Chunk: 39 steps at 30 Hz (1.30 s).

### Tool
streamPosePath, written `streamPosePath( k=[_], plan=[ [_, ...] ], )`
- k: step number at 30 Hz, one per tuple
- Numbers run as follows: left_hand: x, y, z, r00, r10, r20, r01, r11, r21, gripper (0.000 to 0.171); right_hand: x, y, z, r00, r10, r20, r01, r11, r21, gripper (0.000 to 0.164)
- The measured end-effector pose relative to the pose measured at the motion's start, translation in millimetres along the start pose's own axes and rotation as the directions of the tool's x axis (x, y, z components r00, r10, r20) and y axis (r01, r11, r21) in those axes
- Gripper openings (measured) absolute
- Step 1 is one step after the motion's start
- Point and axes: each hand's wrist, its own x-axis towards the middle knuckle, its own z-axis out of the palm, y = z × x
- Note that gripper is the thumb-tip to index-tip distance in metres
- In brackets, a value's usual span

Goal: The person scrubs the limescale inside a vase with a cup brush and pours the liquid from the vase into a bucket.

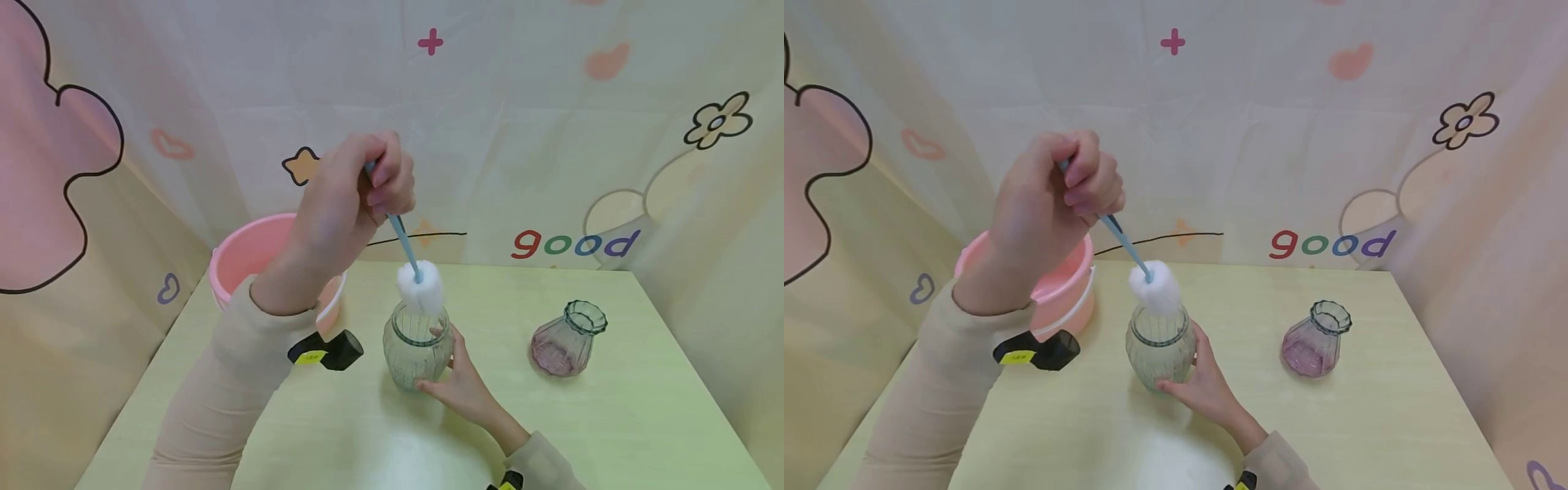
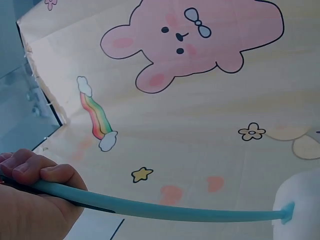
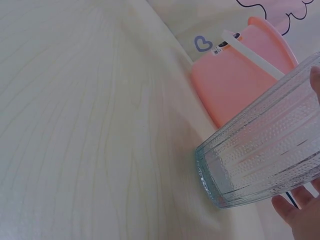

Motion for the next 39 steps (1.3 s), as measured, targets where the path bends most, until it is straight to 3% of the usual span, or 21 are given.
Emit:
streamPosePath(
  k=[5,10,16,24,31,39],
  plan=[
    [-1.5,6.8,-8.2,0.994,0.086,-0.070,-0.088,0.996,-0.015,0.026,-0.5,1.2,0.8,1.000,-0.011,-0.011,0.011,1.000,-0.010,0.100],
    [-4.4,-3.8,-19.0,0.984,0.142,-0.110,-0.140,0.990,0.028,0.026,-1.2,1.7,1.4,1.000,-0.010,-0.018,0.010,1.000,-0.016,0.099],
    [-12.4,-33.1,-35.9,0.978,0.145,-0.148,-0.127,0.984,0.122,0.026,-1.4,2.1,2.4,1.000,-0.008,-0.017,0.008,1.000,-0.010,0.099],
    [-26.5,-75.1,-54.5,0.961,0.131,-0.244,-0.096,0.984,0.148,0.026,-1.3,2.0,2.6,1.000,-0.015,-0.013,0.015,1.000,-0.012,0.099],
    [-42.7,-116.5,-69.4,0.948,0.079,-0.309,-0.016,0.979,0.203,0.028,-0.8,2.1,3.1,1.000,-0.023,-0.019,0.022,1.000,-0.015,0.099],
    [-56.8,-154.4,-80.5,0.934,0.127,-0.333,-0.022,0.953,0.302,0.025,-0.1,2.4,2.4,1.000,-0.017,-0.016,0.016,1.000,-0.009,0.097]
  ],
)
